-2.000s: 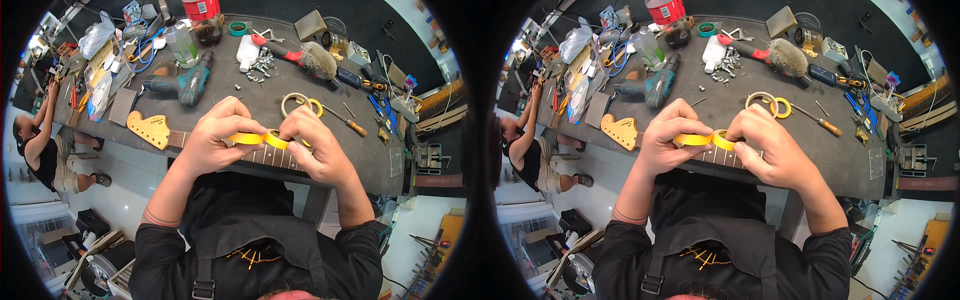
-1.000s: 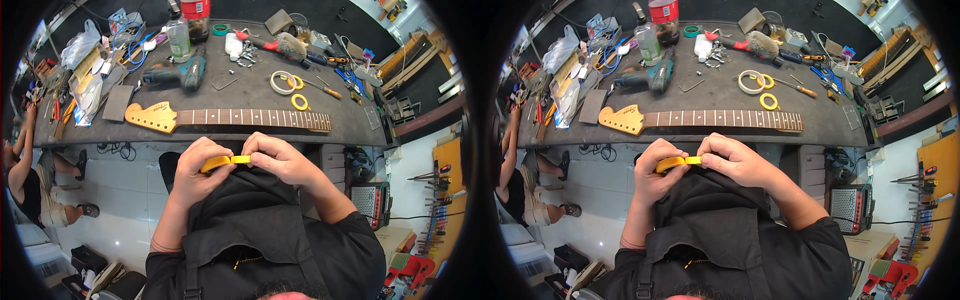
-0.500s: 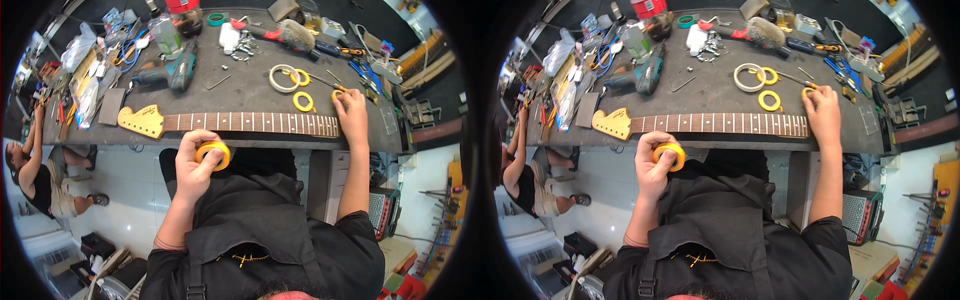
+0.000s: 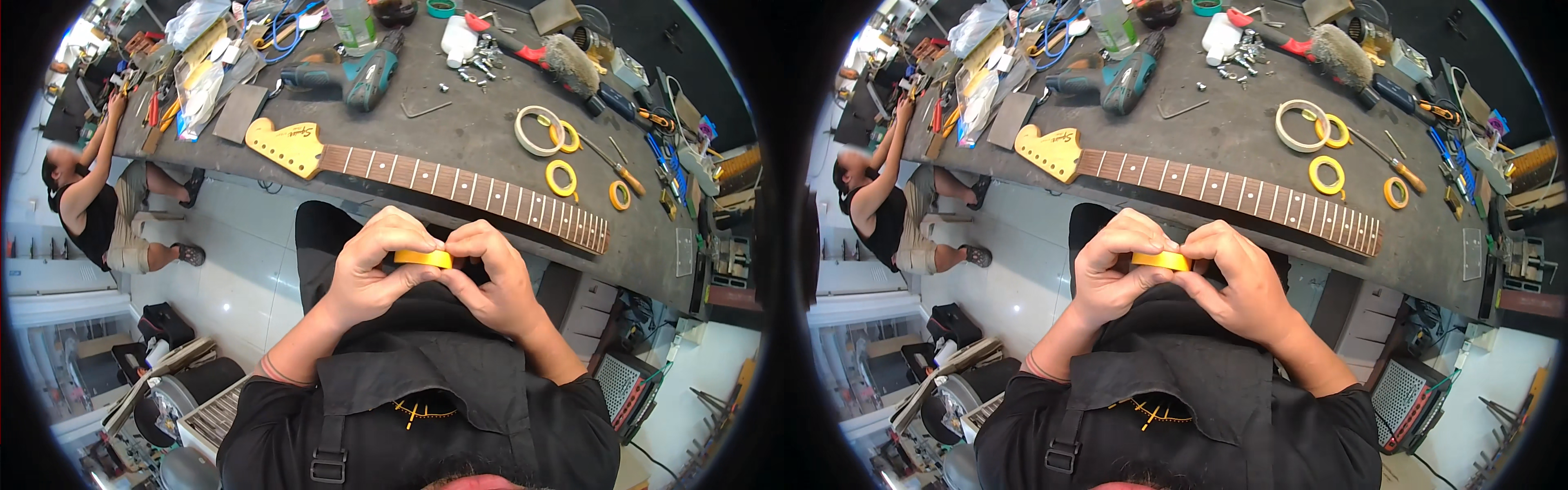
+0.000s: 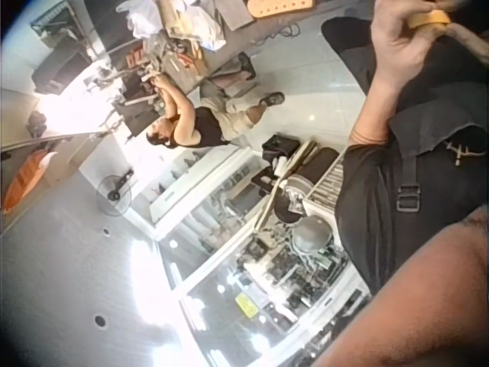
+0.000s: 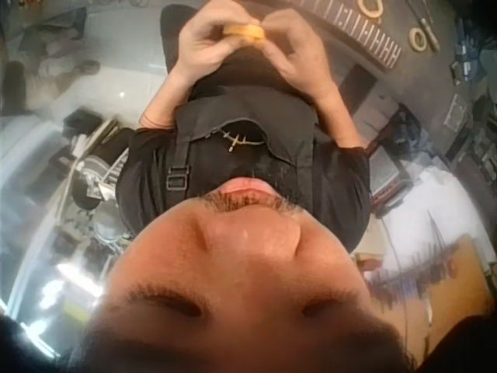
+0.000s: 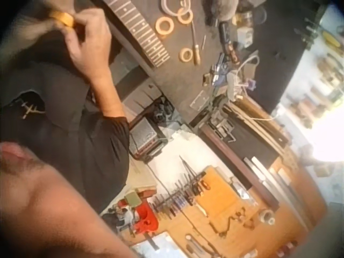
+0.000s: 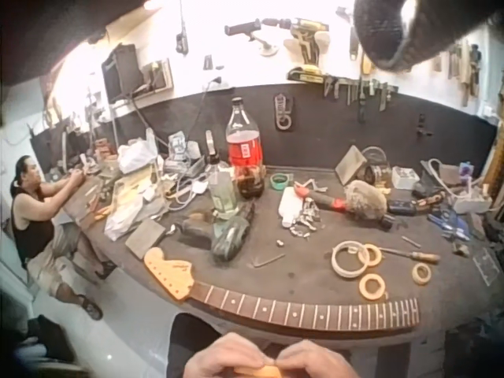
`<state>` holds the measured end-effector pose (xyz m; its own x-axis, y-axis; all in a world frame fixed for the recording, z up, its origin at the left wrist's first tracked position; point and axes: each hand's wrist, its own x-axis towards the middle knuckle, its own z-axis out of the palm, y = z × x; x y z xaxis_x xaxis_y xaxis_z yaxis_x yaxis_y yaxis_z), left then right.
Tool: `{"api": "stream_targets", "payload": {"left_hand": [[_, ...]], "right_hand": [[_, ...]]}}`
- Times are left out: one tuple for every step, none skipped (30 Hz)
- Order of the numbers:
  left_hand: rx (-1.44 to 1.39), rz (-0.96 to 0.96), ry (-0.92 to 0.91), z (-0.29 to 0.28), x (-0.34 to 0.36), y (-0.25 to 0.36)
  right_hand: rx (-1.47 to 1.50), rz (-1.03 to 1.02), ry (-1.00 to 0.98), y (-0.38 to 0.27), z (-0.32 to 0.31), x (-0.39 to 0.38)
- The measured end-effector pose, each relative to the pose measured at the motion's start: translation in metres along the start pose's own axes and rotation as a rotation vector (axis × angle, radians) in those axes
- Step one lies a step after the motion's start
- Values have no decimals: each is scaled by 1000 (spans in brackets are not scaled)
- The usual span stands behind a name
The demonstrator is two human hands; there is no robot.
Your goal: The person applies yellow tape to the side of a wooden guitar neck, smoothing the tape down with their fingers and using a brush to clean the surface.
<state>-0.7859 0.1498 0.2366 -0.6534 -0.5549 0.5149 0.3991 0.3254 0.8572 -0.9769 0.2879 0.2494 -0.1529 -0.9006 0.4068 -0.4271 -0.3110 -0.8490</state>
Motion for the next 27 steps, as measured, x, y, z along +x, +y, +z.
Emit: {"api": "stream_targets", "payload": {"left_hand": [[65,-6,-29,-5,-3,3],[129,-12,-60,-10,-6,4],[100,-58,-60,-14,-11,4],[100,-63,-56,-22,-12,4],[239,1,-96,-36,-10,5],[373,67,-136,-47,-7,3],[497,154,-84,-55,-3,-2],[624,173,-13,-59,1,-8],[763,162,15,-60,7,-13],[902,150,41,-59,14,-17],[891,152,41,-56,20,-20],[960,159,-2,-53,27,-22],[1028,166,-47,-50,32,-25],[1020,169,-49,-46,36,-28],[1069,155,-109,-41,39,-31],[1117,141,-170,-38,40,-34],[1119,129,-246,-37,39,-39],[1105,135,-256,-35,40,-39],[1105,134,-285,-36,41,-37],[1104,133,-315,-38,41,-36],[1166,119,-321,-48,37,-36],[1200,109,-291,-58,34,-35],[1230,100,-274,-67,31,-35],[1264,90,-257,-69,29,-34],[1243,103,-268,-61,28,-33],[1232,90,-266,-52,27,-31],[1219,76,-256,-42,30,-31]], "right_hand": [[-20,-36,-14,4,3,1],[-41,-71,-26,7,5,2],[-36,-69,-32,7,5,2],[-50,-101,-40,7,5,2],[-64,-132,-47,7,6,3],[-66,-128,-52,8,5,2],[-6,-96,-49,10,4,1],[54,-63,-45,11,4,0],[141,1,-40,15,5,-4],[131,7,-38,13,8,-8],[236,157,-9,10,12,-13],[344,305,22,9,15,-15],[347,298,-20,11,15,-16],[341,301,-14,13,17,-17],[330,313,-23,15,20,-18],[319,326,-31,16,23,-19],[323,341,-25,16,25,-19],[316,349,-10,16,24,-20],[302,343,-8,16,23,-21],[289,337,-4,16,22,-22],[288,335,-7,15,19,-23],[280,341,11,12,17,-22],[286,303,-38,10,12,-22],[295,264,-90,8,9,-22],[324,207,-106,4,7,-19],[381,160,-120,4,9,-20],[426,104,-154,0,8,-20]]}}
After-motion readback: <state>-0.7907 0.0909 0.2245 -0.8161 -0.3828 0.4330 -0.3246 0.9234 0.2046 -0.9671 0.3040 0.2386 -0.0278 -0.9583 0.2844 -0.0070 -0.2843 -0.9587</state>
